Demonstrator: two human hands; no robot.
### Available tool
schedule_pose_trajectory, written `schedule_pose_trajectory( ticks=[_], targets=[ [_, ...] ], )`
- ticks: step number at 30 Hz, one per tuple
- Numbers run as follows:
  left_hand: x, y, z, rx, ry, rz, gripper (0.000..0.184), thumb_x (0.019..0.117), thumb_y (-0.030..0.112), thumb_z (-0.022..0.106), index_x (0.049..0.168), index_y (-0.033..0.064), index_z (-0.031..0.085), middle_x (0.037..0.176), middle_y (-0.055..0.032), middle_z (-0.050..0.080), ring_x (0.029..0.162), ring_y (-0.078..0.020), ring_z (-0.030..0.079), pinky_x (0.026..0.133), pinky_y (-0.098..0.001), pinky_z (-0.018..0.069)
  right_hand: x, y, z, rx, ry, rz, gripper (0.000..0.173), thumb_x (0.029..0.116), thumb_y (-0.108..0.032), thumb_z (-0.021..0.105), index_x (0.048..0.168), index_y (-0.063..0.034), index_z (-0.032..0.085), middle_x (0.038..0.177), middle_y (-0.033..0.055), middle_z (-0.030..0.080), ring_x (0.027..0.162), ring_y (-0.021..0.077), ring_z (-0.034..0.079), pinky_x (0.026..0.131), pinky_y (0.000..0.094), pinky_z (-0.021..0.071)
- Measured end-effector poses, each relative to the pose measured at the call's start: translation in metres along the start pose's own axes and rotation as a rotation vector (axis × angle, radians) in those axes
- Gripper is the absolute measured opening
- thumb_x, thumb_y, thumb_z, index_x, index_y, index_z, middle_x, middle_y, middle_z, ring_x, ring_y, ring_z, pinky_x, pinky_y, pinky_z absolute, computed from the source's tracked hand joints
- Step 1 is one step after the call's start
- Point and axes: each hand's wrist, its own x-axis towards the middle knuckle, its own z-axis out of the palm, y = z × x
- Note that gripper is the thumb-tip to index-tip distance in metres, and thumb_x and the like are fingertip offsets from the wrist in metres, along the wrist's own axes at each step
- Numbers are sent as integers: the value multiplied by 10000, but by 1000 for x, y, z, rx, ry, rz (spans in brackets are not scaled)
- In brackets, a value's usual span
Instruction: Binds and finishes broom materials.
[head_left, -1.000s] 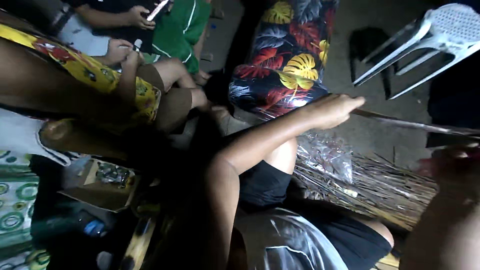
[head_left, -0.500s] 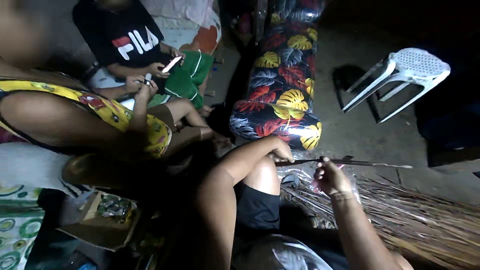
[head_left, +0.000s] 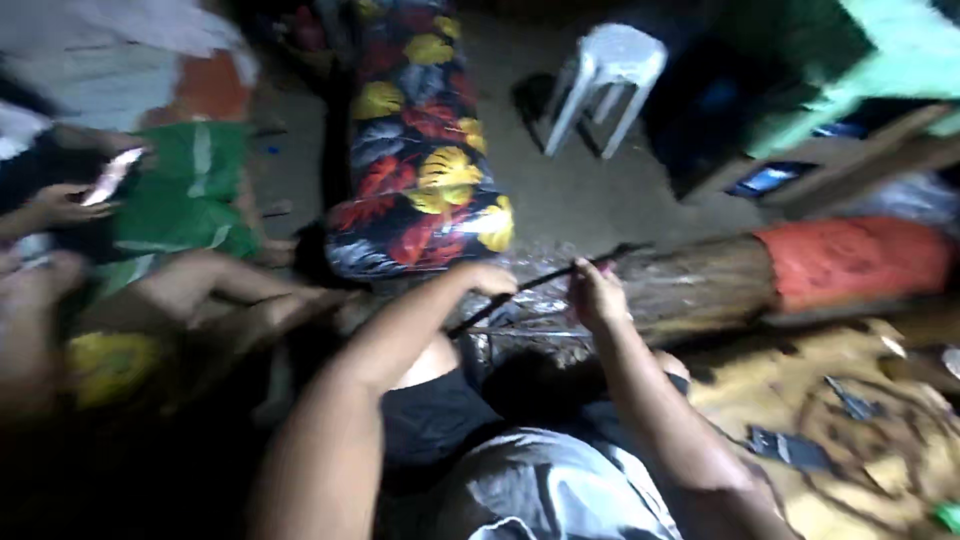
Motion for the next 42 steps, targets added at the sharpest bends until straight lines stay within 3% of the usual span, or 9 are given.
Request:
schedule_pose_trajectory(
  ticks=[3, 6, 10, 19, 22, 24, 27, 33, 42],
  targets=[
    [10, 18, 2, -211, 44, 59, 420, 1132, 303, 334, 1272, 35, 625, 1144, -125, 700, 990, -203, 668, 877, -438, 540, -7, 4, -14, 34, -7, 73, 334, 1015, -441, 608, 1148, -135, 616, 767, -22, 638, 570, 84, 576, 528, 279, 530],
    [12, 42, 8, -366, 97, 89, 400, 1136, 281, 344, 1346, 17, 559, 1137, -153, 690, 1011, -233, 687, 915, -451, 563, -8, 18, -11, 172, -104, 36, 267, 1047, -301, 582, 1101, -46, 641, 758, 14, 647, 545, 77, 554, 500, 248, 500],
    [15, 51, 13, -278, 127, 126, 341, 1132, 219, 372, 1188, -1, 627, 906, -99, 669, 770, -167, 678, 761, -373, 598, -16, 15, -25, 237, -56, -26, 233, 1024, -219, 623, 1123, -18, 686, 707, 23, 608, 524, 81, 530, 486, 239, 481],
    [22, 96, 21, -193, 325, 243, 275, 1101, 191, 459, 1155, -3, 646, 913, -123, 662, 774, -200, 654, 762, -412, 572, -21, -14, -47, 214, -60, -130, 224, 1005, -201, 644, 885, -13, 634, 693, 63, 638, 508, 106, 550, 472, 262, 487],
    [29, 98, 23, -152, 349, 289, 266, 1096, 168, 454, 1046, 7, 660, 840, -109, 639, 724, -204, 626, 714, -425, 548, -28, -16, -55, 54, -125, -126, 261, 1018, -263, 634, 1136, -36, 682, 683, 38, 583, 476, 87, 473, 434, 241, 427],
    [28, 92, 18, -153, 342, 295, 271, 1096, 168, 456, 1085, 8, 674, 854, -109, 646, 734, -201, 623, 720, -422, 544, -41, -20, -72, -226, -170, -41, 446, 1015, -467, 592, 1374, -202, 596, 685, 31, 533, 446, 89, 407, 401, 237, 366],
    [21, 88, 6, -203, 345, 239, 279, 1109, 184, 441, 1144, 14, 660, 816, -87, 613, 674, -168, 577, 653, -362, 514, -46, -23, -95, -368, -256, 6, 585, 1061, -593, 329, 1546, -276, 407, 890, 10, 618, 556, 85, 485, 482, 245, 434],
    [12, 87, -9, -302, 351, 241, 270, 1107, 190, 455, 1075, 30, 670, 745, -48, 565, 601, -124, 522, 579, -294, 466, -52, -34, -118, -144, -316, -228, 507, 1097, -420, 351, 1430, -84, 533, 980, 99, 708, 651, 149, 637, 561, 303, 560],
    [1, 87, -9, -667, 39, 350, 261, 1097, 145, 394, 1041, 73, 638, 677, 40, 519, 505, -16, 425, 464, -151, 359, -35, -35, -83, -198, -624, -313, 356, 1077, -336, 498, 1192, -24, 626, 836, 110, 704, 607, 154, 642, 533, 296, 558]
  ],
)
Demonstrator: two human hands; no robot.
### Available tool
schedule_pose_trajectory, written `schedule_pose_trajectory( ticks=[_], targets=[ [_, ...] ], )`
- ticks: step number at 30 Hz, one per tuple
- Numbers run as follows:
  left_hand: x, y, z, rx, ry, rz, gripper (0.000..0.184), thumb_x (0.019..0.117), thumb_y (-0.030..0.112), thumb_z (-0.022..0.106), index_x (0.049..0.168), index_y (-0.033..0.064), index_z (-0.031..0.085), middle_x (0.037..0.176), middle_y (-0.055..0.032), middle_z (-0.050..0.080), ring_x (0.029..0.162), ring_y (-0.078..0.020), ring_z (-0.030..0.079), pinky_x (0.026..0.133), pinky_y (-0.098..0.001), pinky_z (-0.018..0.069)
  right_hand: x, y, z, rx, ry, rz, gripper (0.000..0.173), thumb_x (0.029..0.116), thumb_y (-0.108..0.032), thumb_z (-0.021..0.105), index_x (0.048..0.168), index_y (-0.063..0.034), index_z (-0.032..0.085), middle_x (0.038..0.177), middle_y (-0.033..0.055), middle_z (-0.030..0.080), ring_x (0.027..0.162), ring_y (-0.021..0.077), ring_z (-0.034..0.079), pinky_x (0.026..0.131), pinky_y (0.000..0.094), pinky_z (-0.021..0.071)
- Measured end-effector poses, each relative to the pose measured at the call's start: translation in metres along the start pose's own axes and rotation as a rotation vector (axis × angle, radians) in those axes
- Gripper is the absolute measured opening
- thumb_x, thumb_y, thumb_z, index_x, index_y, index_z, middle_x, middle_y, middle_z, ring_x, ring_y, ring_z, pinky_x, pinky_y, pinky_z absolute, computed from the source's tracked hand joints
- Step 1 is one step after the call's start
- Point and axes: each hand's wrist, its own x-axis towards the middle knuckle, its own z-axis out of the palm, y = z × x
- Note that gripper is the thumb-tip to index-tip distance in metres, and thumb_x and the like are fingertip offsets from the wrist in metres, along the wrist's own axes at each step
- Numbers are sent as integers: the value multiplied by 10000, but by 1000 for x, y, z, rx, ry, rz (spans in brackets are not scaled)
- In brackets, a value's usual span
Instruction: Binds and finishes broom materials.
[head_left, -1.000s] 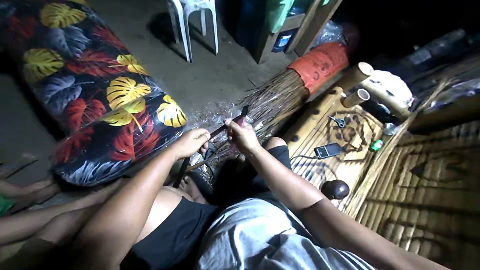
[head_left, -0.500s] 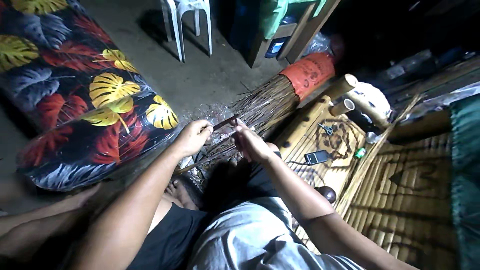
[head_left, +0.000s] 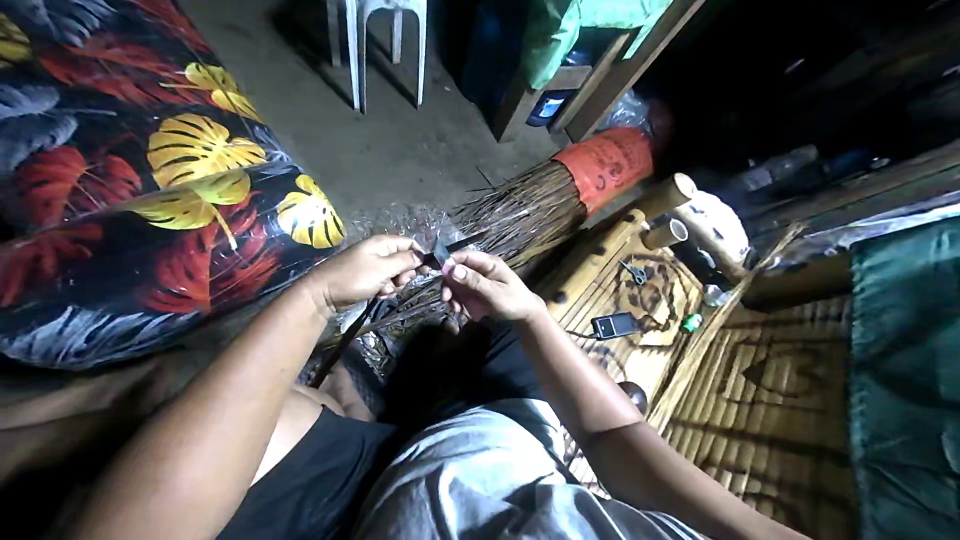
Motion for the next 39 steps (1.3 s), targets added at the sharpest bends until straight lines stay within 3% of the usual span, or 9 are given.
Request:
schedule_pose_trajectory(
  ticks=[6, 10, 16, 20, 24, 28, 31, 34, 39],
  targets=[
    [-11, -2, -6, -183, -18, -40, 273, 1081, 143, 347, 995, 139, 606, 639, 83, 446, 474, 12, 361, 431, -131, 312, 16, 0, 0, -46, 36, -48, 298, 1062, -265, 533, 1148, -7, 654, 771, 43, 667, 573, 83, 588, 497, 233, 500],
    [-14, -3, -7, -238, -33, -58, 272, 1076, 119, 343, 1018, 125, 608, 622, 83, 438, 464, 21, 363, 426, -121, 318, 20, 3, -8, -138, 1, -198, 298, 1061, -198, 543, 1158, 59, 659, 837, 50, 686, 662, 84, 623, 595, 271, 551],
    [-10, -1, -6, -203, -63, -91, 292, 1090, 160, 349, 928, 125, 589, 592, 81, 385, 456, 3, 342, 424, -135, 296, 12, 8, -12, -243, 143, -262, 297, 1063, -244, 557, 1139, 11, 689, 797, 46, 666, 600, 78, 590, 553, 250, 537],
    [-9, -2, -7, -196, -47, -92, 290, 1095, 150, 350, 929, 124, 586, 587, 83, 383, 452, 7, 341, 422, -130, 298, 16, 12, -25, -218, 208, -306, 335, 1071, -214, 531, 1258, 38, 649, 900, 39, 704, 686, 79, 629, 614, 275, 562],
    [-7, -7, -10, -211, 43, -86, 290, 1099, 142, 356, 936, 110, 593, 594, 76, 388, 452, 0, 341, 420, -133, 301, 17, 9, -43, -180, 302, -230, 420, 1081, -214, 489, 1420, 28, 544, 828, 35, 661, 640, 102, 597, 582, 286, 545],
    [-3, -8, -12, -205, 66, -97, 286, 1107, 173, 358, 941, 115, 584, 593, 81, 376, 449, -4, 332, 417, -141, 298, 10, -3, -17, -161, 222, -81, 437, 1074, -286, 493, 1443, -59, 546, 841, 76, 665, 581, 123, 594, 511, 286, 545],
    [-2, -8, -8, -231, 23, -80, 261, 1079, 126, 360, 968, 114, 596, 600, 77, 396, 450, 1, 351, 418, -135, 315, 11, -3, 4, -103, 115, -17, 437, 1050, -353, 526, 1404, -103, 587, 744, 96, 634, 471, 127, 520, 420, 254, 473],
    [-4, -8, -4, -256, -16, -69, 278, 1050, 91, 338, 981, 113, 606, 597, 80, 399, 453, 5, 353, 421, -132, 316, 18, 3, 10, -76, 24, -62, 363, 1051, -307, 537, 1270, -37, 642, 668, 86, 589, 459, 120, 492, 413, 242, 435],
    [-9, -5, -7, -255, -18, -90, 282, 1085, 151, 347, 943, 120, 589, 592, 80, 378, 446, 3, 338, 417, -131, 303, 25, 8, -6, -182, 54, -148, 319, 1063, -260, 534, 1180, 1, 675, 786, 66, 661, 589, 110, 594, 534, 276, 537]
  ],
)
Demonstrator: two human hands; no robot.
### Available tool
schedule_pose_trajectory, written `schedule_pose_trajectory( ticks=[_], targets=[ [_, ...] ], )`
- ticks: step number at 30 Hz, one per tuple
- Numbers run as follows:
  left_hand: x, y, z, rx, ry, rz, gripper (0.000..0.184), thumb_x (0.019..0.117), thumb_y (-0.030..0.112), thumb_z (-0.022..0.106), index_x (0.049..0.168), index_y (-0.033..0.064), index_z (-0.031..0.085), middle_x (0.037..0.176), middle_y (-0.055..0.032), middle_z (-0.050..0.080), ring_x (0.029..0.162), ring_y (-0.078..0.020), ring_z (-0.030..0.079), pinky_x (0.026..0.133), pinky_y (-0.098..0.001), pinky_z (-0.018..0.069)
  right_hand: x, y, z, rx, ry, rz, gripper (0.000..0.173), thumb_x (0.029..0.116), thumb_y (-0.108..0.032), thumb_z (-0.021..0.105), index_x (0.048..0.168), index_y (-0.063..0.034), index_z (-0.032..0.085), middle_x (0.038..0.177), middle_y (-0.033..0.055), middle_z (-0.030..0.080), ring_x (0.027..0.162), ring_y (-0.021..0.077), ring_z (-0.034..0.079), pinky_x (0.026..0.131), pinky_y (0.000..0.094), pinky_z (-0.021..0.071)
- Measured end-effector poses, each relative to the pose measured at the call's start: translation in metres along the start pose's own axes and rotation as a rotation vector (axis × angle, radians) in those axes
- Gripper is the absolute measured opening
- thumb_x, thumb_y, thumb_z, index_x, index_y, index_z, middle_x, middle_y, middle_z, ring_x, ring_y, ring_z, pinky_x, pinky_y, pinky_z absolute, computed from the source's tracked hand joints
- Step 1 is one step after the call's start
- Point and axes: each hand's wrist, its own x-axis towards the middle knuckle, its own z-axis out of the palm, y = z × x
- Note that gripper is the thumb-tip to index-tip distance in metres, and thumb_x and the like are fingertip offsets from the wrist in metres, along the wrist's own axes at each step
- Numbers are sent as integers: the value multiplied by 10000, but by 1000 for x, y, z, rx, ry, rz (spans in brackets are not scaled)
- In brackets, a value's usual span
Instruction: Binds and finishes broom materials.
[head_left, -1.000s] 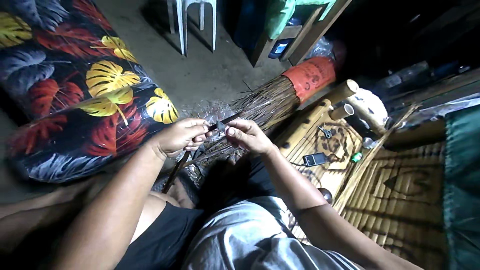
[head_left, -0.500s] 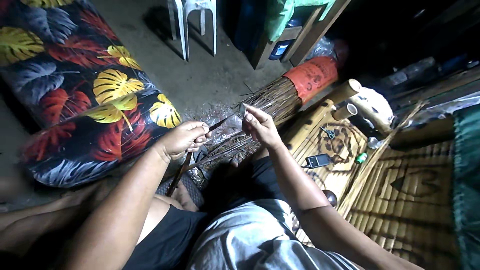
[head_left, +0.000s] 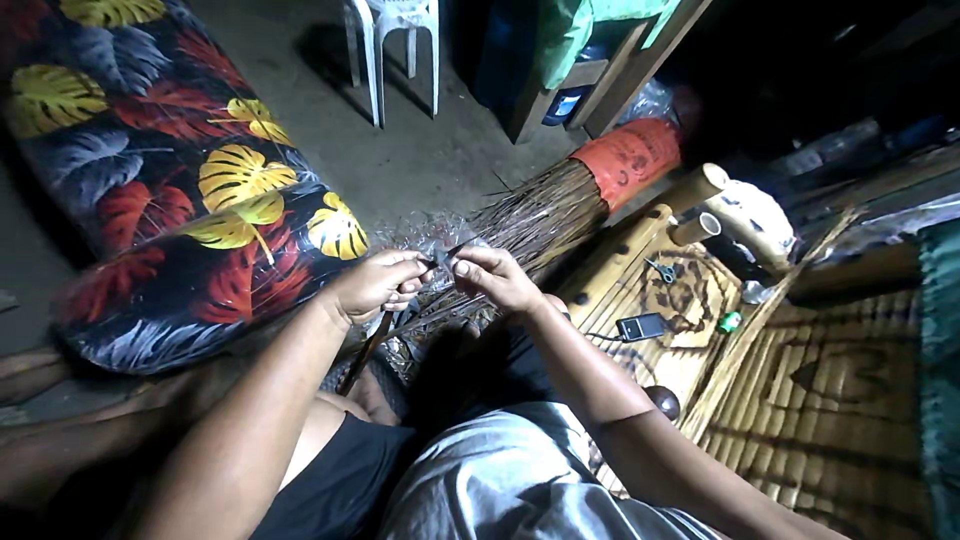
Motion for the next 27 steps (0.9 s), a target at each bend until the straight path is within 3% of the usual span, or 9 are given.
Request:
schedule_pose_trajectory(
  ticks=[4, 7, 9, 12, 16, 20, 22, 25, 27],
  targets=[
    [0, 1, 0, 16, -7, 10, 293, 1097, 165, 355, 900, 118, 567, 586, 75, 366, 449, -4, 331, 421, -137, 296, 5, 10, -18, 23, 96, -75, 346, 1074, -217, 517, 1270, 43, 634, 823, 50, 672, 644, 110, 610, 593, 300, 551],
    [2, 2, 1, 38, 13, 13, 299, 1098, 163, 356, 892, 117, 569, 592, 77, 369, 452, -3, 328, 422, -139, 286, -2, 1, -17, 60, 185, 47, 396, 1081, -277, 494, 1402, -66, 589, 742, 50, 621, 515, 100, 542, 457, 244, 490],
    [4, 3, 2, 50, 41, 16, 290, 1101, 162, 364, 908, 111, 574, 600, 75, 379, 457, -6, 329, 425, -144, 288, -8, 0, -15, 111, 197, 90, 445, 1075, -336, 498, 1466, -127, 540, 749, 67, 612, 496, 115, 528, 427, 246, 472],
    [5, 2, 2, 61, 64, 20, 273, 1103, 162, 372, 929, 103, 574, 602, 70, 388, 456, -11, 332, 424, -150, 292, -11, -2, -3, 122, 130, 134, 471, 1055, -400, 524, 1438, -127, 545, 794, 79, 632, 526, 125, 548, 446, 259, 487],
    [5, 2, 6, 93, 47, -7, 240, 1081, 127, 385, 990, 98, 606, 616, 67, 414, 466, -12, 349, 432, -148, 302, -4, -6, 8, 143, 16, 109, 466, 1056, -325, 532, 1429, -48, 563, 803, 93, 659, 528, 113, 553, 445, 245, 480],
    [2, 1, 7, 79, 58, -9, 263, 1097, 159, 381, 936, 102, 581, 593, 78, 389, 459, -12, 339, 431, -156, 300, -2, -9, -1, 101, 84, 92, 393, 1078, -244, 495, 1412, -68, 601, 769, 68, 654, 507, 94, 537, 450, 229, 483],
    [2, 1, 5, 79, 65, 3, 272, 1094, 152, 376, 923, 107, 582, 589, 80, 376, 455, -11, 330, 427, -153, 291, 0, -3, -11, 69, 130, 93, 436, 1081, -267, 502, 1459, -55, 549, 776, 47, 648, 530, 90, 548, 464, 236, 486],
    [3, 0, 5, 78, 96, 5, 275, 1099, 152, 380, 923, 105, 587, 591, 77, 372, 463, -16, 336, 436, -161, 298, -8, -5, -13, 76, 156, 186, 566, 1065, -380, 505, 1594, -221, 383, 735, 65, 590, 478, 103, 490, 412, 226, 429],
    [6, 0, 6, 73, 95, 11, 273, 1097, 148, 385, 927, 100, 592, 593, 73, 377, 464, -18, 340, 434, -160, 299, -9, -4, -5, 81, 99, 199, 582, 1056, -398, 511, 1598, -235, 374, 758, 72, 603, 486, 114, 499, 409, 239, 439]
  ],
)
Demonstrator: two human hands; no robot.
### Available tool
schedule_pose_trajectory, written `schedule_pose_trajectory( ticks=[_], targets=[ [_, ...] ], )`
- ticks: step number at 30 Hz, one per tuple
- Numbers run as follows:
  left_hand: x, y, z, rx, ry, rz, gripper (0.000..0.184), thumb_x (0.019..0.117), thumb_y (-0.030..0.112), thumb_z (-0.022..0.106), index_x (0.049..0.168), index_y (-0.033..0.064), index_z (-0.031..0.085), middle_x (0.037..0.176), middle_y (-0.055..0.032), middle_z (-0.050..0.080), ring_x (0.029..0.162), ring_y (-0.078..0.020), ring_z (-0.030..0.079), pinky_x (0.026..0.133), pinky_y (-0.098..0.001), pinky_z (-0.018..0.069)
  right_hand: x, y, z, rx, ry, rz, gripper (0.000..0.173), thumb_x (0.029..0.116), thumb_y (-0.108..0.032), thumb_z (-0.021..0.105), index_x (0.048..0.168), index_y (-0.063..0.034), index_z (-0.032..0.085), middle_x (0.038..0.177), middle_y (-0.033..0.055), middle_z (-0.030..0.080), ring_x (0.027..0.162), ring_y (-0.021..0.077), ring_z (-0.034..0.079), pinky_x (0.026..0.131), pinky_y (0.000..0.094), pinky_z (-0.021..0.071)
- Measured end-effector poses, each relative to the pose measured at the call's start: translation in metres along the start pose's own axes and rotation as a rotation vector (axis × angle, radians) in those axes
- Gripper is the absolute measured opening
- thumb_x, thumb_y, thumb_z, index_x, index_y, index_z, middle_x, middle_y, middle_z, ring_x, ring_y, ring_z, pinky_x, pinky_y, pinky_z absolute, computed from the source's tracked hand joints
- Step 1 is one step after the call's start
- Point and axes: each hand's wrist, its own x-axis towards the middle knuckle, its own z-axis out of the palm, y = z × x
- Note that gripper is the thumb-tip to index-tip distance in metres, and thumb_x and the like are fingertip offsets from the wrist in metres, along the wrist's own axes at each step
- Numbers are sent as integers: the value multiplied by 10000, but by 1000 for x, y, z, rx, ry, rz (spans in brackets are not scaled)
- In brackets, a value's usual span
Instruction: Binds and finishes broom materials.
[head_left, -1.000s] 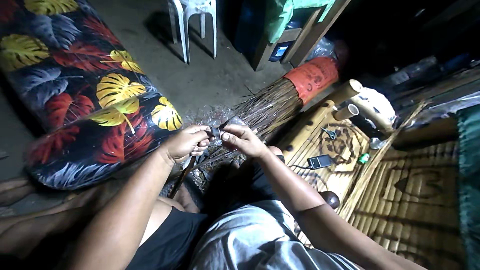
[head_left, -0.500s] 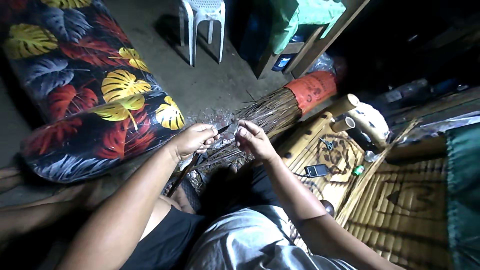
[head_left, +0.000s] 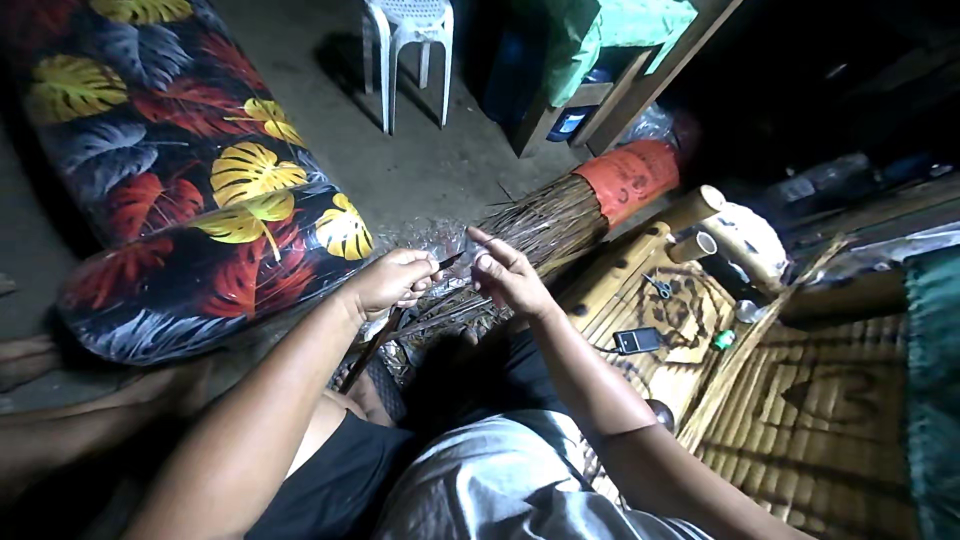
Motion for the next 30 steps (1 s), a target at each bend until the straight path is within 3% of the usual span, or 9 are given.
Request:
schedule_pose_trajectory(
  ticks=[3, 9, 12, 15, 17, 19, 22, 27, 30],
  targets=[
    [4, 0, 2, -10, -32, -3, 246, 1076, 123, 393, 949, 96, 602, 592, 75, 397, 456, -11, 345, 427, -152, 304, 4, 1, 13, 30, -80, -30, 556, 1052, -361, 528, 1547, -119, 451, 764, 75, 635, 505, 112, 519, 431, 244, 450],
    [2, 1, -1, -18, -42, -28, 290, 1097, 152, 371, 895, 109, 574, 574, 78, 363, 441, -11, 322, 415, -150, 287, 7, 8, 3, -11, 36, -82, 461, 1079, -346, 488, 1485, -135, 545, 729, 50, 599, 483, 86, 482, 419, 214, 428],
    [5, -3, -1, 13, 26, -17, 262, 1101, 153, 381, 956, 89, 589, 618, 60, 412, 468, -20, 358, 434, -156, 314, 8, 18, -11, 14, 155, -13, 506, 1093, -342, 464, 1572, -181, 430, 778, 51, 619, 502, 99, 517, 426, 230, 457],
    [11, -3, 0, 167, 142, 16, 247, 1109, 169, 421, 1049, 50, 628, 784, -12, 576, 603, -71, 516, 551, -205, 453, 1, 17, -2, 59, 115, 108, 593, 1063, -452, 482, 1617, -321, 318, 778, 71, 614, 500, 125, 518, 426, 255, 459],
    [17, -2, 4, 237, 163, 29, 234, 1107, 156, 434, 1096, 30, 630, 890, -49, 640, 685, -90, 593, 624, -236, 523, 0, 14, 10, 59, 52, 107, 596, 1054, -444, 493, 1599, -240, 361, 809, 82, 650, 528, 130, 561, 450, 266, 493],
    [23, -3, 8, 251, 174, 36, 227, 1090, 110, 445, 1128, 5, 643, 926, -72, 663, 723, -116, 636, 676, -273, 564, 4, 10, 20, 85, 23, 53, 496, 1060, -364, 512, 1500, -136, 504, 795, 97, 652, 532, 133, 559, 462, 271, 494],
    [29, -6, 9, 264, 176, 37, 280, 1111, 177, 431, 1099, -5, 643, 910, -81, 699, 757, -141, 686, 745, -320, 600, 11, 10, 23, 155, 107, 28, 365, 1069, -344, 526, 1343, -127, 633, 753, 95, 643, 472, 114, 514, 413, 237, 453],
    [28, -15, -5, 377, 122, 48, 305, 1123, 192, 403, 1100, 0, 639, 986, -89, 696, 862, -145, 701, 835, -345, 601, 30, 17, 3, 238, 221, -25, 362, 1092, -200, 461, 1358, 23, 560, 780, 63, 648, 563, 113, 575, 508, 258, 511],
    [26, -17, -12, 324, 92, 40, 303, 1127, 191, 377, 1085, 19, 623, 896, -54, 648, 735, -108, 647, 714, -284, 584, 23, 12, 0, 146, 115, -31, 407, 1082, -286, 492, 1409, -54, 561, 757, 57, 633, 510, 98, 538, 444, 230, 473]
  ],
)
